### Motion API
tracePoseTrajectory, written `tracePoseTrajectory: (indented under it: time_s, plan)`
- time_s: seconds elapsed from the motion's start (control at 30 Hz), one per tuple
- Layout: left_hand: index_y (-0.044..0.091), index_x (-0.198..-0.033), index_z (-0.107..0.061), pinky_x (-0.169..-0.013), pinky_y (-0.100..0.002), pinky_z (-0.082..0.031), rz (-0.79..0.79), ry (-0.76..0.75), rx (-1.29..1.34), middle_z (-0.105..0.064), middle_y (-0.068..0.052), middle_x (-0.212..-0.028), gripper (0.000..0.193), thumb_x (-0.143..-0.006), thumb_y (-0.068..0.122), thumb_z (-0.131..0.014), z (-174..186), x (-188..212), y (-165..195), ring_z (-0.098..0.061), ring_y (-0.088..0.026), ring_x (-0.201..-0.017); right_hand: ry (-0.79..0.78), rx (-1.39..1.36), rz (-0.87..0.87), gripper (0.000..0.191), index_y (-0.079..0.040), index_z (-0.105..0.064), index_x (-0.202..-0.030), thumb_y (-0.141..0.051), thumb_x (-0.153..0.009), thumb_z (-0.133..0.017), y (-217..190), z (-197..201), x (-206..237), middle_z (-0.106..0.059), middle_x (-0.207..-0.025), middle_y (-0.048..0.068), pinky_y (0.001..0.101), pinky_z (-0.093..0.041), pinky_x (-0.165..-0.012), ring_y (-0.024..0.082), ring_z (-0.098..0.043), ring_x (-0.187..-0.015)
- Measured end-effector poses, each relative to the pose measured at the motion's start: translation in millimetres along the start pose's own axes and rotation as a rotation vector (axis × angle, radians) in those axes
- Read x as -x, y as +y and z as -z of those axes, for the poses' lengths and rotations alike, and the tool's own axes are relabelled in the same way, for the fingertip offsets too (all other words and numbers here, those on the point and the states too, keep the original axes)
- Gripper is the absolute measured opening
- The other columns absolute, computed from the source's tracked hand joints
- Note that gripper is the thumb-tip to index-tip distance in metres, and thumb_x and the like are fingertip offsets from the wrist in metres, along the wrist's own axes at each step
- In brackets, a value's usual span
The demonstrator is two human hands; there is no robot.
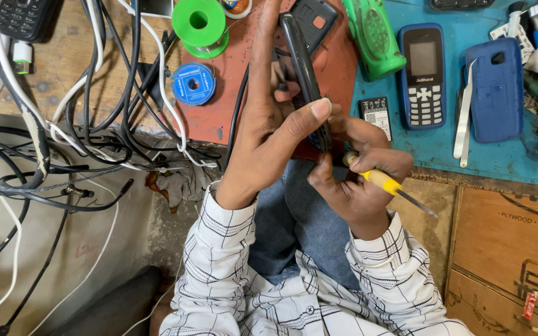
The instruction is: The person holds a feature phone, removes its back cover and battery, and uses a yellow screwdriver to unscrew the rear screws. They then pry along the seam and separate the front housing with the screen from the phone body, holding both halves apart.
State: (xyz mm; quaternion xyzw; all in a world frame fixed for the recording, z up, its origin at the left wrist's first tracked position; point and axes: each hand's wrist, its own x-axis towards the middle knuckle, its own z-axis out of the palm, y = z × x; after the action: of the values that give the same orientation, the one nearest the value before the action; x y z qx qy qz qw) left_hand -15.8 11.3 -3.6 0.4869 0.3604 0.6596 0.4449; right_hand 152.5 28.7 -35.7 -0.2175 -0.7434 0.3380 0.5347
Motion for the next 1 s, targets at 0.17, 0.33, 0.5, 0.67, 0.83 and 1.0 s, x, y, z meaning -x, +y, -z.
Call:
tracePoseTrajectory:
  time_s: [0.17, 0.33, 0.5, 0.67, 0.83, 1.0]
  plan:
    - [0.020, -0.168, -0.007, -0.081, -0.026, -0.049, -0.012, 0.009, -0.062, -0.060, -0.006, -0.123, 0.084, -0.110, 0.013, -0.067, 0, -1, 3, -0.053, -0.009, -0.086, 0.002, -0.043, -0.013, 0.042, -0.013, -0.026, -0.112, -0.008, -0.102, -0.067, -3, -2, -3, -0.058, -0.130, 0.026, 0.0299, -0.061, -0.086, 0.023, -0.068, -0.110]
    - [0.013, -0.168, -0.006, -0.106, -0.031, -0.052, 0.034, -0.007, 0.082, -0.048, -0.011, -0.137, 0.086, -0.111, 0.016, -0.070, -9, 6, 8, -0.056, -0.016, -0.116, 0.236, -0.068, -0.105, 0.050, -0.013, -0.029, -0.106, -0.010, -0.088, -0.076, -13, 10, 2, -0.068, -0.114, 0.025, 0.0185, -0.050, -0.065, 0.008, -0.057, -0.077]
    - [0.022, -0.168, -0.003, -0.128, -0.036, -0.035, -0.209, -0.018, -0.173, -0.020, -0.011, -0.165, 0.100, -0.101, 0.011, -0.077, -13, 15, 5, -0.034, -0.021, -0.150, 0.411, -0.692, -0.292, 0.040, -0.010, -0.037, -0.115, 0.005, -0.104, -0.072, -22, 33, 1, -0.067, -0.106, 0.017, 0.0226, -0.055, -0.072, 0.014, -0.064, -0.085]
    - [0.023, -0.164, 0.023, -0.128, -0.039, -0.033, -0.073, -0.066, 0.190, -0.022, -0.014, -0.166, 0.119, -0.099, 0.003, -0.074, -34, 35, 1, -0.034, -0.026, -0.154, 0.476, -0.998, -0.575, 0.027, -0.012, -0.045, -0.117, -0.004, -0.101, -0.065, -32, 30, -3, -0.068, -0.108, 0.013, 0.0382, -0.064, -0.084, 0.023, -0.072, -0.096]
    - [0.027, -0.161, 0.029, -0.117, -0.038, -0.046, -0.100, -0.012, 0.259, -0.032, -0.017, -0.162, 0.122, -0.096, -0.004, -0.070, -49, 35, -4, -0.045, -0.028, -0.145, 0.468, -1.102, -0.717, 0.021, -0.011, -0.048, -0.117, -0.010, -0.103, -0.064, -42, 14, 3, -0.069, -0.109, 0.013, 0.0411, -0.061, -0.095, 0.028, -0.072, -0.102]
    - [0.024, -0.156, 0.034, -0.089, -0.035, -0.059, -0.050, 0.142, 0.337, -0.031, -0.017, -0.161, 0.129, -0.085, -0.003, -0.070, -54, 28, -4, -0.049, -0.032, -0.150, 0.476, -1.217, -0.749, 0.020, -0.010, -0.048, -0.116, -0.009, -0.105, -0.065, -44, 7, 10, -0.068, -0.108, 0.012, 0.0421, -0.060, -0.097, 0.027, -0.072, -0.103]
